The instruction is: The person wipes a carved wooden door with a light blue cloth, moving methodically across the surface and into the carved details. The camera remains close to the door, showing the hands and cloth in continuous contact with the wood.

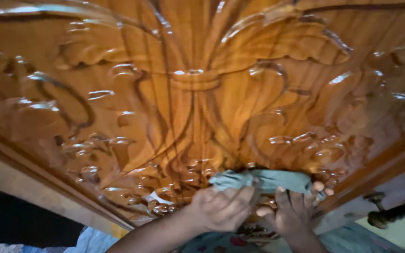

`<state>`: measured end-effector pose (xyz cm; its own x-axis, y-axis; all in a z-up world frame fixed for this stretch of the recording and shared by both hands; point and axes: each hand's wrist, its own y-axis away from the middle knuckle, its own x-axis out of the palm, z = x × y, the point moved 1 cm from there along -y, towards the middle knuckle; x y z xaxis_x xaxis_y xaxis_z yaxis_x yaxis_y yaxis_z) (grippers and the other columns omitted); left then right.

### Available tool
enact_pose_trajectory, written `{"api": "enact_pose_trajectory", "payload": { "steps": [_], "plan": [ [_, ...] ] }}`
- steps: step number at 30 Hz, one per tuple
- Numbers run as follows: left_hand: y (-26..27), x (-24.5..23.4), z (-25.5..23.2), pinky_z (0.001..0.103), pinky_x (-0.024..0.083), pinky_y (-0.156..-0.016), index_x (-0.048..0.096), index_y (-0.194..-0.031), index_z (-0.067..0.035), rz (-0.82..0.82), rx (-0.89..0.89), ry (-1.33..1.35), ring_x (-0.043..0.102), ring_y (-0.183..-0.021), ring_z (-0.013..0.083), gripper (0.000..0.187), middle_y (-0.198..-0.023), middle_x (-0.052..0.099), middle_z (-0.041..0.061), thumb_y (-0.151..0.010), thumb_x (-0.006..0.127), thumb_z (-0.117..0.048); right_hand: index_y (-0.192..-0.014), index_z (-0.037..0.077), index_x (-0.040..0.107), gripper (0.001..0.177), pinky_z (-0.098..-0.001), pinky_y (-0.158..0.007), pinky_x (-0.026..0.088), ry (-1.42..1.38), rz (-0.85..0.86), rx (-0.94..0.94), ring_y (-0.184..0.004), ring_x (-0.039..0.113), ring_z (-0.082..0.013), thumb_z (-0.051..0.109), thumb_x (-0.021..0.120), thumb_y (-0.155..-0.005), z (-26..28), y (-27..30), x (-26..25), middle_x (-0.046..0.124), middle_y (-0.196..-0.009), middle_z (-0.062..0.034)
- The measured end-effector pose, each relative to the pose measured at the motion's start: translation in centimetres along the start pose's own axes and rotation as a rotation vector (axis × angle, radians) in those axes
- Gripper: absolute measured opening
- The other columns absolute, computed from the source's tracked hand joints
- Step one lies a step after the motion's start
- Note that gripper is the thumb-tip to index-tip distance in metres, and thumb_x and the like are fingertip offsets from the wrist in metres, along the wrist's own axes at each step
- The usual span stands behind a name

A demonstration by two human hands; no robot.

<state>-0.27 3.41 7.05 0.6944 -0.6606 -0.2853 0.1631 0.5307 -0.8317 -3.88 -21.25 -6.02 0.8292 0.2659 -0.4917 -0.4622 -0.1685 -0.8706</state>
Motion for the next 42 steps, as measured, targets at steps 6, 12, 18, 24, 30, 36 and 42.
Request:
{"api": "enact_pose_trajectory", "payload": {
  "steps": [6,12,18,24,30,36,42],
  "plan": [
    [0.6,-4.8,5.5,0.027,0.041,-0.084,0.081,-0.114,-0.024,-0.035,-0.055,-0.254,0.064,-0.108,0.0116,0.018,-0.126,0.069,0.000,-0.098,0.072,-0.023,-0.155,0.015,0.050,0.083,-0.0710,-0.119,-0.007,0.062,0.097,-0.085,-0.156,0.001,-0.0470,0.076,0.036,-0.100,7.3,-7.3,-0.3,0.040,-0.156,-0.0261],
    [3.6,-9.4,9.9,0.030,0.045,-0.084,0.079,-0.120,-0.022,-0.010,-0.145,-0.350,0.062,-0.102,0.0155,0.020,-0.128,0.067,0.005,-0.101,0.075,-0.025,-0.154,0.018,0.056,0.083,-0.0675,-0.120,-0.009,0.095,0.149,-0.119,-0.156,0.002,-0.0441,0.077,0.037,-0.099,14.0,-13.9,-0.3,0.039,-0.163,-0.0200],
    [7.8,-13.8,14.0,0.033,0.049,-0.084,0.079,-0.123,-0.020,-0.003,-0.247,-0.332,0.062,-0.097,0.0194,0.031,-0.128,0.066,0.008,-0.093,0.074,-0.018,-0.154,0.019,0.057,0.078,-0.0648,-0.121,-0.011,0.037,0.070,-0.167,-0.156,-0.003,-0.0505,0.076,0.042,-0.102,21.1,-17.2,1.6,0.037,-0.165,-0.0129],
    [12.0,-17.0,17.8,0.032,0.049,-0.086,0.079,-0.124,-0.018,-0.043,-0.283,-0.338,0.060,-0.100,0.0189,0.030,-0.128,0.064,0.009,-0.095,0.079,-0.014,-0.155,0.020,0.060,0.077,-0.0607,-0.123,-0.006,0.104,0.129,-0.233,-0.155,0.011,-0.0420,0.075,0.048,-0.102,27.0,-18.8,4.1,0.046,-0.158,-0.0144],
    [15.5,-19.3,18.8,0.042,0.039,-0.096,0.078,-0.111,-0.021,-0.023,-0.435,-0.294,0.063,-0.101,0.0246,0.027,-0.121,0.067,0.008,-0.085,0.077,-0.017,-0.147,0.022,0.065,0.047,-0.0568,-0.127,-0.001,0.126,0.029,-0.352,-0.155,0.027,-0.0310,0.046,0.057,-0.108,30.9,-20.3,5.7,0.057,-0.143,-0.0030],
    [17.3,-18.3,16.7,0.051,0.038,-0.103,0.077,-0.111,-0.021,0.008,-0.555,-0.175,0.058,-0.107,0.0251,0.032,-0.122,0.063,0.006,-0.082,0.068,-0.012,-0.129,0.013,0.076,0.039,-0.0500,-0.124,0.016,0.004,0.063,-0.467,-0.138,0.052,-0.0284,0.017,0.059,-0.094,29.3,-20.0,4.8,0.070,-0.126,-0.0043],
    [15.9,-15.7,14.9,0.048,0.036,-0.098,0.076,-0.117,-0.019,0.030,-0.455,-0.052,0.054,-0.107,0.0261,0.036,-0.129,0.061,0.009,-0.082,0.068,-0.018,-0.115,0.013,0.080,0.025,-0.0489,-0.122,0.027,0.053,-0.029,-0.452,-0.132,0.060,-0.0284,0.014,0.063,-0.098,25.0,-19.4,2.2,0.074,-0.115,-0.0058]
  ]
}}
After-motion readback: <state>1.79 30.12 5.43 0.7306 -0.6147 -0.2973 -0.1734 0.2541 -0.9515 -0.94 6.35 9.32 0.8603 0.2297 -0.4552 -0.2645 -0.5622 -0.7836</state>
